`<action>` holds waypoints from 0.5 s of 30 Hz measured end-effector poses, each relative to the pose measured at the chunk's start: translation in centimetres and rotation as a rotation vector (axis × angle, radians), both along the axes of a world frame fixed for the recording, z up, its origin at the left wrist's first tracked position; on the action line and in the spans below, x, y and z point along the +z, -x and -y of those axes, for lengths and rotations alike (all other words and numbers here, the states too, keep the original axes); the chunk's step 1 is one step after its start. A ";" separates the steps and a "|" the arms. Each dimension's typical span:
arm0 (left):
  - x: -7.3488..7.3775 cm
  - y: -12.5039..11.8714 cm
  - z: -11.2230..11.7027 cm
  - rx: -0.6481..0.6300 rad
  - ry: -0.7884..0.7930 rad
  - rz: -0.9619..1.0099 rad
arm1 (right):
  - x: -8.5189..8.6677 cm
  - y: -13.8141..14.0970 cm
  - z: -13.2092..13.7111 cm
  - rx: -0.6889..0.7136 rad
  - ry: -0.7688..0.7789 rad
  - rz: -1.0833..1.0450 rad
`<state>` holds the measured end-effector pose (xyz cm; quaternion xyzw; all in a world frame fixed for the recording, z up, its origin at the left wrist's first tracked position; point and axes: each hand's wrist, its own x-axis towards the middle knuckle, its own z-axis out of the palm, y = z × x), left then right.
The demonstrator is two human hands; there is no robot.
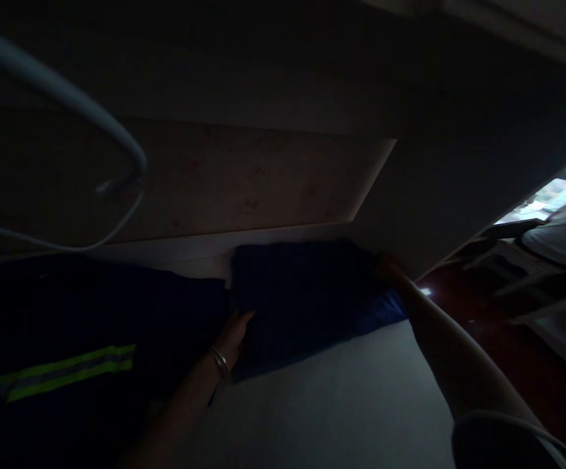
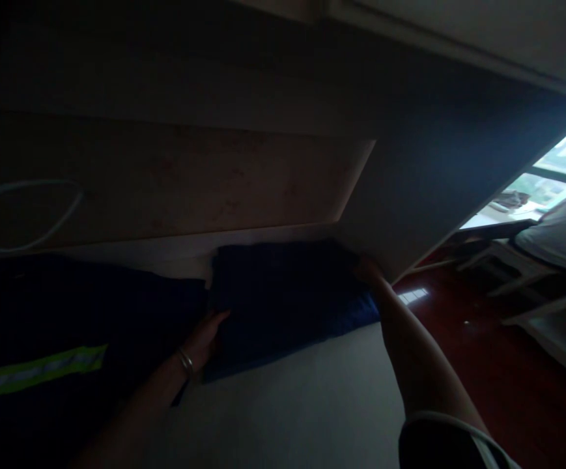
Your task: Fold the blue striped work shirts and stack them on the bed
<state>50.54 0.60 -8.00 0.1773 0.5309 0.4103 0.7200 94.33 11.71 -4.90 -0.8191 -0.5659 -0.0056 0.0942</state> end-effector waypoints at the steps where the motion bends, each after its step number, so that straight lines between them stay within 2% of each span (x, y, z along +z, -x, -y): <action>1: -0.2 0.2 0.2 -0.013 -0.010 -0.029 | -0.4 0.5 0.3 -0.032 0.022 0.006; 4: 0.0 1.1 1.4 -0.099 -0.085 -0.157 | -1.0 3.4 1.7 -0.039 -0.004 0.070; 8: 0.0 2.1 3.6 -0.225 -0.143 -0.260 | -2.6 8.6 5.3 0.114 -0.125 0.184; 12: -1.1 2.4 4.7 -0.256 -0.111 -0.359 | -5.3 11.4 8.1 0.138 0.063 0.069; 15: -1.1 2.6 5.2 -0.318 -0.199 -0.484 | -5.8 11.6 8.4 0.130 0.159 -0.032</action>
